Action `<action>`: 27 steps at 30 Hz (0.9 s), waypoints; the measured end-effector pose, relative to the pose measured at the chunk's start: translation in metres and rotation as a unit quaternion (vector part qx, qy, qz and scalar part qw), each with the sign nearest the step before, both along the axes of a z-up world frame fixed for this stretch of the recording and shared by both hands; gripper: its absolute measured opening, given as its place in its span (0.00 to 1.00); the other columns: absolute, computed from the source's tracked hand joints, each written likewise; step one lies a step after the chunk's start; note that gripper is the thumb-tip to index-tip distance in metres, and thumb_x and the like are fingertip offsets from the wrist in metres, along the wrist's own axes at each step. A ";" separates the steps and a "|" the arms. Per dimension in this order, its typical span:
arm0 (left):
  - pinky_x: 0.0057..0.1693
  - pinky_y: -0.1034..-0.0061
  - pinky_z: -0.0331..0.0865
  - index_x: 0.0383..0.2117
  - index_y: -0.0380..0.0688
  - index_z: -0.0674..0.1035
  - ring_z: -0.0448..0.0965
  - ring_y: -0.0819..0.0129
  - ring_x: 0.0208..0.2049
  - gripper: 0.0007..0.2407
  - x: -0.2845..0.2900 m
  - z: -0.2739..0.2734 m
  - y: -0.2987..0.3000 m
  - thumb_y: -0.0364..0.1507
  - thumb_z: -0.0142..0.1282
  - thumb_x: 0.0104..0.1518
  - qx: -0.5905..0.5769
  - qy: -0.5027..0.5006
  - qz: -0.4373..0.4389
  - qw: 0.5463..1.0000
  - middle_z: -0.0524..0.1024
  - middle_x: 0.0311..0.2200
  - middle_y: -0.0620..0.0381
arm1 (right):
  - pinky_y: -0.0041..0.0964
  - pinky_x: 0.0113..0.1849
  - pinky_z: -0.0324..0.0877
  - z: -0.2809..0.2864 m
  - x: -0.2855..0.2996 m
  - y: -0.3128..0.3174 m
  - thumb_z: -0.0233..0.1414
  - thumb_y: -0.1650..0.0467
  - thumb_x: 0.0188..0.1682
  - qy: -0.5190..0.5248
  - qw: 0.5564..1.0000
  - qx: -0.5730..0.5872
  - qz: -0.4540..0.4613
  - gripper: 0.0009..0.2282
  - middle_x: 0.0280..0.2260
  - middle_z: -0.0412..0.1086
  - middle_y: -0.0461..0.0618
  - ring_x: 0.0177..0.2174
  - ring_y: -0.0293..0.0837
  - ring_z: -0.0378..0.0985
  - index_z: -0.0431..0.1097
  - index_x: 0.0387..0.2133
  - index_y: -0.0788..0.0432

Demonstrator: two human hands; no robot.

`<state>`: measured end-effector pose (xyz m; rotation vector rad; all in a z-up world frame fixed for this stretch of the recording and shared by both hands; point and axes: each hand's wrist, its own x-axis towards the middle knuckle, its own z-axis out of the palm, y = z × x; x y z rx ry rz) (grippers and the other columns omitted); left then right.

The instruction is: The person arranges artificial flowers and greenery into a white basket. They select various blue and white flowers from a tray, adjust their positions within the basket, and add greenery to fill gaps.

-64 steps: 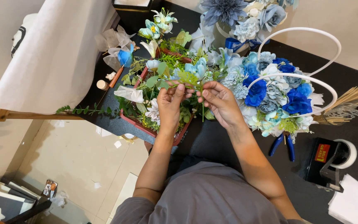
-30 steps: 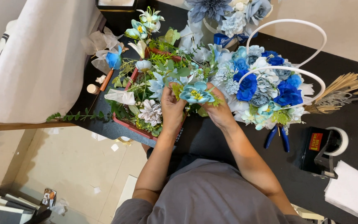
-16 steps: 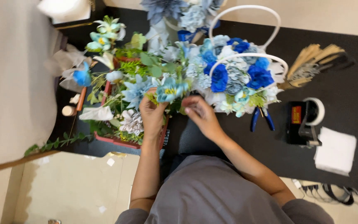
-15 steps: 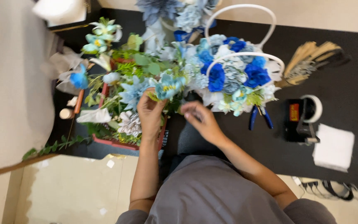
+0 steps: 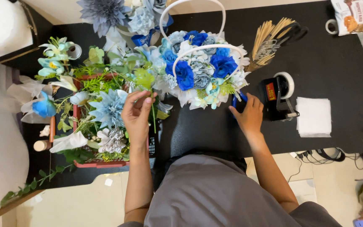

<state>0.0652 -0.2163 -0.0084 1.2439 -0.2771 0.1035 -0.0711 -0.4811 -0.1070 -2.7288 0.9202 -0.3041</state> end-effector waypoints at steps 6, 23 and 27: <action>0.32 0.81 0.72 0.33 0.32 0.74 0.77 0.62 0.29 0.06 -0.002 0.000 0.007 0.17 0.52 0.49 0.023 -0.007 -0.016 1.000 0.70 0.28 0.49 | 0.48 0.38 0.68 -0.033 0.003 -0.015 0.59 0.61 0.29 0.077 0.997 0.010 -0.015 0.33 0.39 0.59 0.59 0.40 0.60 0.63 0.58 0.48 0.66; 0.36 0.86 0.72 0.45 0.47 0.70 0.68 0.75 0.34 0.14 -0.009 0.039 0.027 0.24 0.52 0.52 0.105 -0.027 -0.125 0.986 0.65 0.42 0.59 | 0.31 0.38 0.65 0.146 -0.015 0.009 0.49 0.73 0.38 0.126 0.812 0.546 0.164 0.15 0.36 0.70 0.51 0.35 0.40 0.71 0.68 0.40 0.64; 0.30 0.85 0.73 0.40 0.38 0.75 0.75 0.71 0.27 0.17 -0.010 0.036 0.023 0.18 0.61 0.41 0.067 -0.026 -0.064 0.995 0.71 0.36 0.51 | 0.41 0.39 0.65 0.186 0.024 0.068 0.56 0.72 0.33 -0.050 0.884 0.284 0.369 0.15 0.34 0.68 0.51 0.38 0.49 0.71 0.69 0.37 0.58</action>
